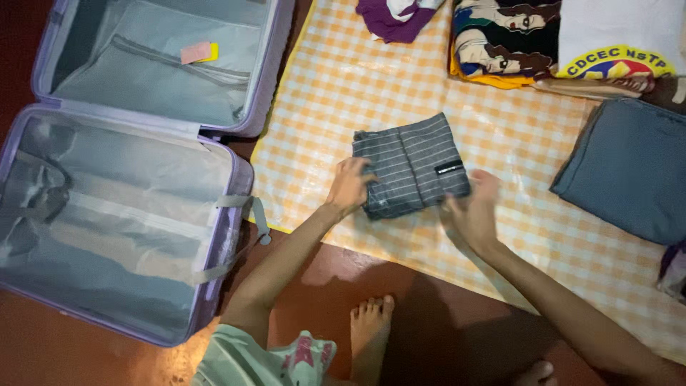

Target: The person folds several clothing items including t-shirts, jeans, and striped pants by hand on a mat, and then places them into an open purple suitcase before zipping it closed.

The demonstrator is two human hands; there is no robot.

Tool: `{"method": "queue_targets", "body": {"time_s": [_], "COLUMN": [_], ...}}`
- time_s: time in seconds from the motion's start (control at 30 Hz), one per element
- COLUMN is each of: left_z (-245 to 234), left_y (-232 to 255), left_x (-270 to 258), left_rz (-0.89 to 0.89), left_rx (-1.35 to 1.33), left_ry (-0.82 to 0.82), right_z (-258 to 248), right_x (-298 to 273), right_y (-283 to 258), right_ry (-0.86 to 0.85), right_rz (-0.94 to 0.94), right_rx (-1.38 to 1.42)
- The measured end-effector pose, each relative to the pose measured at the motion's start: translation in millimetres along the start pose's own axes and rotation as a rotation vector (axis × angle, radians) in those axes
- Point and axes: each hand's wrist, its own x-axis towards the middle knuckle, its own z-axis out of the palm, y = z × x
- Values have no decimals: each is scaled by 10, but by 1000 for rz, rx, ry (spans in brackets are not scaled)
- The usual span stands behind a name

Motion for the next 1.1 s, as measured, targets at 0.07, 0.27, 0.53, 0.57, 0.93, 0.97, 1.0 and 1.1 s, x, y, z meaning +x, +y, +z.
{"method": "queue_targets", "body": {"time_s": [0.07, 0.27, 0.53, 0.57, 0.93, 0.97, 1.0, 1.1], "left_z": [68, 378, 226, 74, 357, 494, 610, 806], "left_y": [115, 441, -58, -138, 849, 923, 990, 1171], "left_x": [-40, 144, 705, 872, 833, 617, 457, 157], "left_rz": [-227, -825, -543, -528, -614, -626, -619, -660], "left_rx": [-197, -686, -623, -572, -273, -308, -391, -574], "left_ry": [97, 207, 13, -20, 76, 52, 158, 290], "right_z": [75, 592, -94, -163, -331, -309, -259, 148], "right_x": [132, 466, 666, 467, -573, -395, -194, 261], "right_y": [-244, -318, 988, 1004, 266, 377, 519, 816], "right_ry": [-173, -316, -30, -36, -404, -304, -201, -88], "right_rz": [-128, -24, 447, 475, 584, 397, 205, 110], "right_rx": [-43, -437, 663, 691, 368, 246, 130, 47]}}
